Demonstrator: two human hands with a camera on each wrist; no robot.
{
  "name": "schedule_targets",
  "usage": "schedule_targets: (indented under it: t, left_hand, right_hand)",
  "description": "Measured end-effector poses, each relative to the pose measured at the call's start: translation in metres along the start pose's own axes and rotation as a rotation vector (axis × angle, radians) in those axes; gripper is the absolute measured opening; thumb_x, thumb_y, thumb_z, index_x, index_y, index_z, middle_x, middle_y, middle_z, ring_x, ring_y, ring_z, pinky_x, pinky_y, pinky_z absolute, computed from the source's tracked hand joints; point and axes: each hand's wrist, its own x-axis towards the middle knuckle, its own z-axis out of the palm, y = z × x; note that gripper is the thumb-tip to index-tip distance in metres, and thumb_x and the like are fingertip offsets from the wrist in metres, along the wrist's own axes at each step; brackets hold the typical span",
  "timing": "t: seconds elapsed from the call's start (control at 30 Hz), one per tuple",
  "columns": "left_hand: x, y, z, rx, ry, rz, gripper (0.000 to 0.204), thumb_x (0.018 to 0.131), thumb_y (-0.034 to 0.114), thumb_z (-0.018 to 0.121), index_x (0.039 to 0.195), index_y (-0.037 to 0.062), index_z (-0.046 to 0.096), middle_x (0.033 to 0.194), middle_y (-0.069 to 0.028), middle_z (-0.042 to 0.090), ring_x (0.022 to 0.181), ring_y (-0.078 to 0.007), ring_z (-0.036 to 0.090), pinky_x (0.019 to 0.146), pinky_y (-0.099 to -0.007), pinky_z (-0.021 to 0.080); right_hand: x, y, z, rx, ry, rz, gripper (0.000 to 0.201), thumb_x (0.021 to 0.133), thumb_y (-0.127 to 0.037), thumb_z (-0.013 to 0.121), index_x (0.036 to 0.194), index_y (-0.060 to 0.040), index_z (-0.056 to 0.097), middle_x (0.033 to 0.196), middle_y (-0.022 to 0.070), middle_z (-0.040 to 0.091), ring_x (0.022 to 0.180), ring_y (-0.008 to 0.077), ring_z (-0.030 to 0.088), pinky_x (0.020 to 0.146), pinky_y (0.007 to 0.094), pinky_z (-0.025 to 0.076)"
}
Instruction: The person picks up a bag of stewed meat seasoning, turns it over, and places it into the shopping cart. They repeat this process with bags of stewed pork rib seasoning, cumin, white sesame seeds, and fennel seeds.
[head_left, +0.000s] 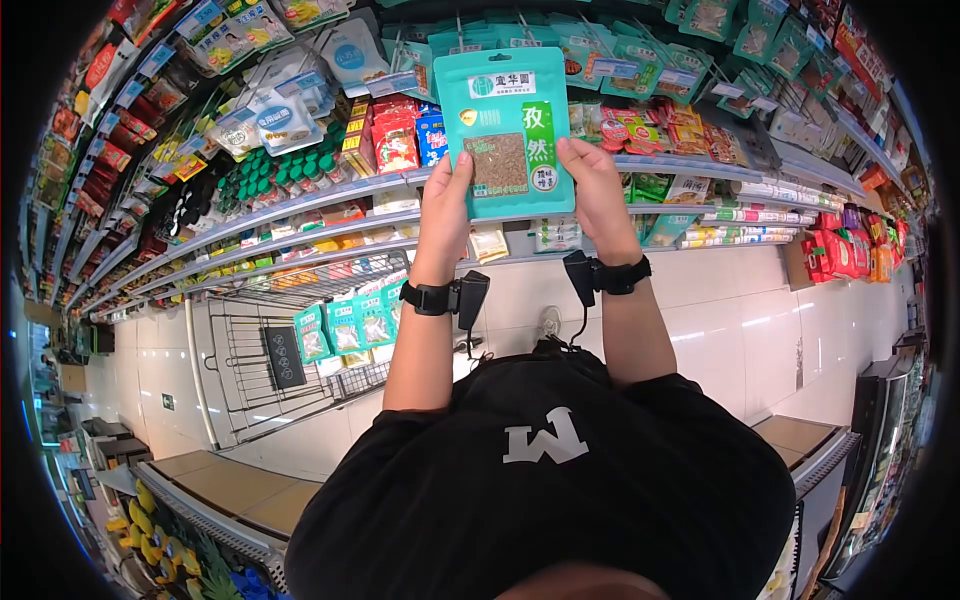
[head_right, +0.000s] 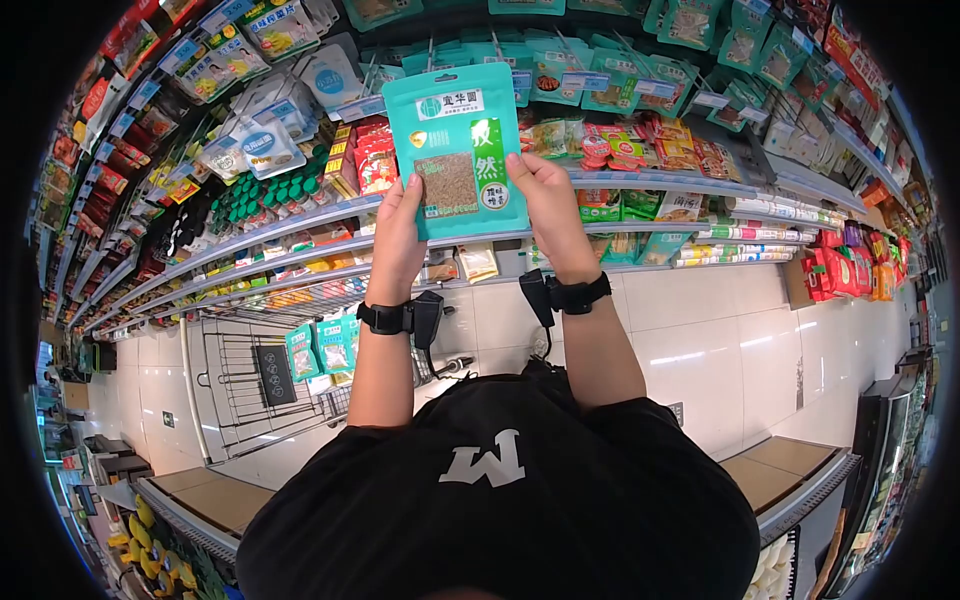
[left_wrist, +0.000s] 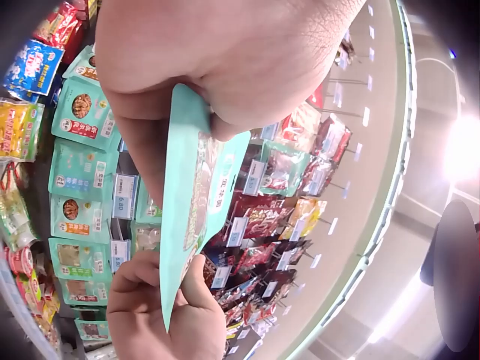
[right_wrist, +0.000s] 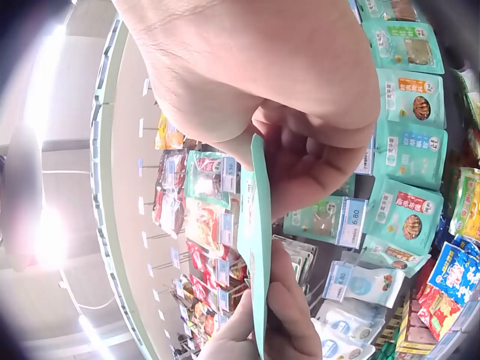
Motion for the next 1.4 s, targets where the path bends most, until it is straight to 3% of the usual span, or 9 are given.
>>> schedule_targets:
  t: [0.47,0.57,0.63,0.77,0.97,1.03,1.13,1.27,1.4]
  left_hand:
    - [0.002,0.005,0.002,0.031,-0.013,0.050,0.036,0.098,0.027,0.049,0.123,0.0009,0.052,0.117,-0.0061,0.060,0.104,-0.0120,0.056,0.090,-0.0270,0.043]
    - [0.002,0.004,0.001,0.070,0.041,0.086,0.031,0.099,0.022,0.047,0.122,0.0019,0.053,0.116,-0.0061,0.061,0.102,-0.0123,0.058,0.087,-0.0276,0.047]
    - [0.003,0.005,0.001,0.233,0.145,0.123,0.031,0.099,0.024,0.047,0.117,0.0007,0.057,0.113,-0.0059,0.062,0.102,-0.0106,0.056,0.088,-0.0272,0.044]
    - [0.002,0.002,0.012,0.390,-0.001,0.155,0.032,0.098,0.023,0.048,0.119,-0.0004,0.057,0.118,-0.0099,0.061,0.104,-0.0125,0.056,0.089,-0.0274,0.044]
    - [-0.008,0.017,0.013,0.851,-0.249,0.444,0.031,0.094,0.018,0.054,0.121,0.0042,0.061,0.130,-0.0094,0.056,0.120,-0.0224,0.047,0.102,-0.0342,0.035]
    - [-0.012,0.021,0.012,0.795,-0.217,0.456,0.030,0.092,0.018,0.057,0.119,0.0051,0.061,0.126,-0.0095,0.058,0.118,-0.0231,0.048,0.101,-0.0339,0.036]
    - [-0.014,0.026,0.004,0.856,0.254,0.585,0.032,0.091,0.019,0.060,0.117,0.0013,0.056,0.114,-0.0091,0.060,0.111,-0.0190,0.051,0.092,-0.0318,0.041]
    - [-0.017,0.030,-0.021,0.359,-0.054,0.087,0.040,0.097,0.024,0.052,0.126,-0.0036,0.050,0.116,-0.0072,0.060,0.103,-0.0121,0.056,0.089,-0.0268,0.044]
    - [-0.028,0.017,-0.024,0.235,-0.022,0.157,0.036,0.099,0.023,0.046,0.124,-0.0027,0.052,0.113,-0.0065,0.061,0.099,-0.0111,0.057,0.087,-0.0253,0.045]
  right_hand:
    - [0.006,-0.001,0.004,0.022,0.004,-0.007,0.026,0.096,-0.020,0.055,0.105,0.0025,0.064,0.094,0.0018,0.066,0.084,0.0047,0.057,0.075,0.0214,0.044]
    - [0.010,0.005,0.006,-0.261,0.140,-0.014,0.030,0.093,-0.022,0.060,0.110,0.0024,0.060,0.104,0.0060,0.064,0.086,0.0063,0.057,0.074,0.0231,0.045]
    - [0.013,0.011,0.013,-0.689,0.290,-0.345,0.042,0.088,-0.025,0.066,0.118,0.0015,0.053,0.119,0.0118,0.056,0.093,0.0102,0.057,0.074,0.0244,0.046]
    - [0.008,0.017,0.037,-0.394,-0.084,-0.269,0.048,0.087,-0.029,0.067,0.121,0.0004,0.050,0.121,0.0130,0.051,0.101,0.0140,0.054,0.073,0.0265,0.047]
    - [0.005,0.009,0.036,-0.207,0.017,-0.101,0.033,0.095,-0.025,0.055,0.116,-0.0004,0.054,0.103,0.0055,0.063,0.093,0.0111,0.060,0.081,0.0266,0.048]
    - [0.001,0.006,0.036,-0.015,0.101,-0.110,0.034,0.095,-0.026,0.056,0.117,-0.0001,0.055,0.104,0.0051,0.064,0.091,0.0102,0.060,0.080,0.0257,0.048]
    - [-0.003,0.000,0.032,-0.033,0.058,-0.034,0.033,0.094,-0.025,0.058,0.115,0.0005,0.057,0.105,0.0059,0.064,0.092,0.0102,0.060,0.080,0.0255,0.047]
    - [-0.013,0.000,0.033,-0.060,-0.044,-0.002,0.031,0.094,-0.023,0.058,0.113,0.0007,0.058,0.106,0.0061,0.064,0.095,0.0104,0.059,0.082,0.0258,0.047]
    - [-0.018,0.009,0.040,-0.124,-0.069,-0.048,0.030,0.094,-0.022,0.058,0.112,0.0009,0.060,0.105,0.0045,0.064,0.093,0.0084,0.057,0.082,0.0254,0.046]
